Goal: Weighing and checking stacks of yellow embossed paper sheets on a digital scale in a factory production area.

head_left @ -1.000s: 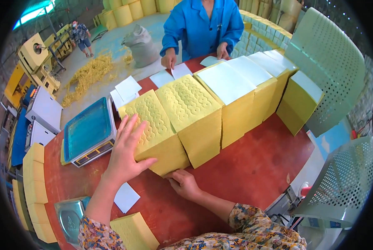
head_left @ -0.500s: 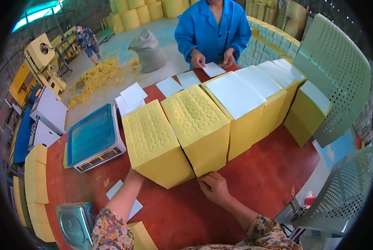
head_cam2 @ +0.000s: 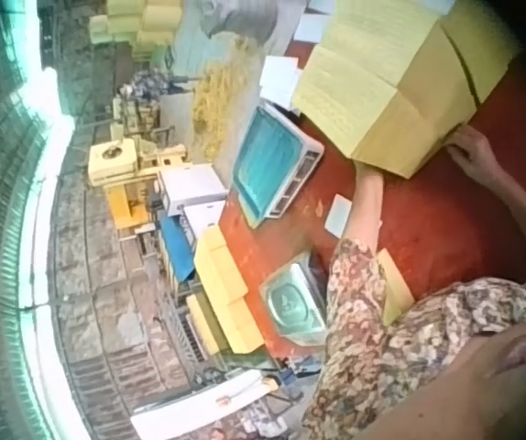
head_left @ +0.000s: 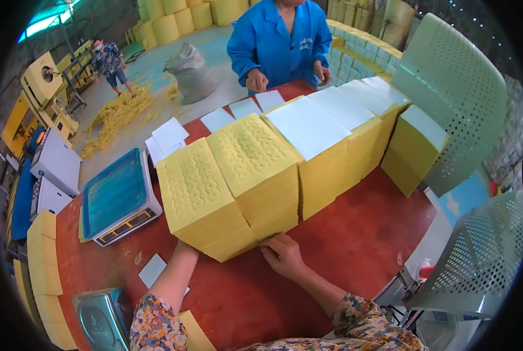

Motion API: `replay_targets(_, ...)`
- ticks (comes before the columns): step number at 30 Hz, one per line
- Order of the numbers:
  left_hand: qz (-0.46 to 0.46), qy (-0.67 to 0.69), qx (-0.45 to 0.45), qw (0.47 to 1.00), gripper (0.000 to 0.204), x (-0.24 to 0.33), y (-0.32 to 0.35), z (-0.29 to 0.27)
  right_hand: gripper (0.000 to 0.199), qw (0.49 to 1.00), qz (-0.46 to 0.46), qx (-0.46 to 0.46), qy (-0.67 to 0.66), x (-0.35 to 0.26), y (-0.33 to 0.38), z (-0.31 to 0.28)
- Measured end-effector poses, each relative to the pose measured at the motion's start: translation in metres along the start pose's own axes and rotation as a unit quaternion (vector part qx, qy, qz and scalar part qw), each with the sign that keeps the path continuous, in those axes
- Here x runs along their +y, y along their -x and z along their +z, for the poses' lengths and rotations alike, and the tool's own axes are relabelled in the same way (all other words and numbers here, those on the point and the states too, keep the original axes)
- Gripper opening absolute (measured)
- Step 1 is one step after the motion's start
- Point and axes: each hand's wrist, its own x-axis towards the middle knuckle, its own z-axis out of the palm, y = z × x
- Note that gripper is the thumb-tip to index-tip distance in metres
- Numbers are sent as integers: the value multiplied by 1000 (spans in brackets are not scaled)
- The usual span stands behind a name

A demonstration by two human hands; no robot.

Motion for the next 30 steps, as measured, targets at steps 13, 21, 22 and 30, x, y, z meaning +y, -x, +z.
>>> replay_targets(13, 173, -136, 15, 975, 84, 38, 217, 9, 88, 761, -18, -168, -627, -152, 7, -79)
replay_targets(21, 147, -149, -310, 927, 124, -41, 258, 42, 87, 644, 46, -119, -754, -148, -8, -89)
replay_targets(22, 109, -136, -362, 916, 125, -31, 256, 55, 86, 626, 45, -96, -773, -137, -4, -111)
replay_targets(30, 137, -338, -488, 793, 127, -73, 277, 101, 68, 665, 75, 260, -696, -109, 70, -227)
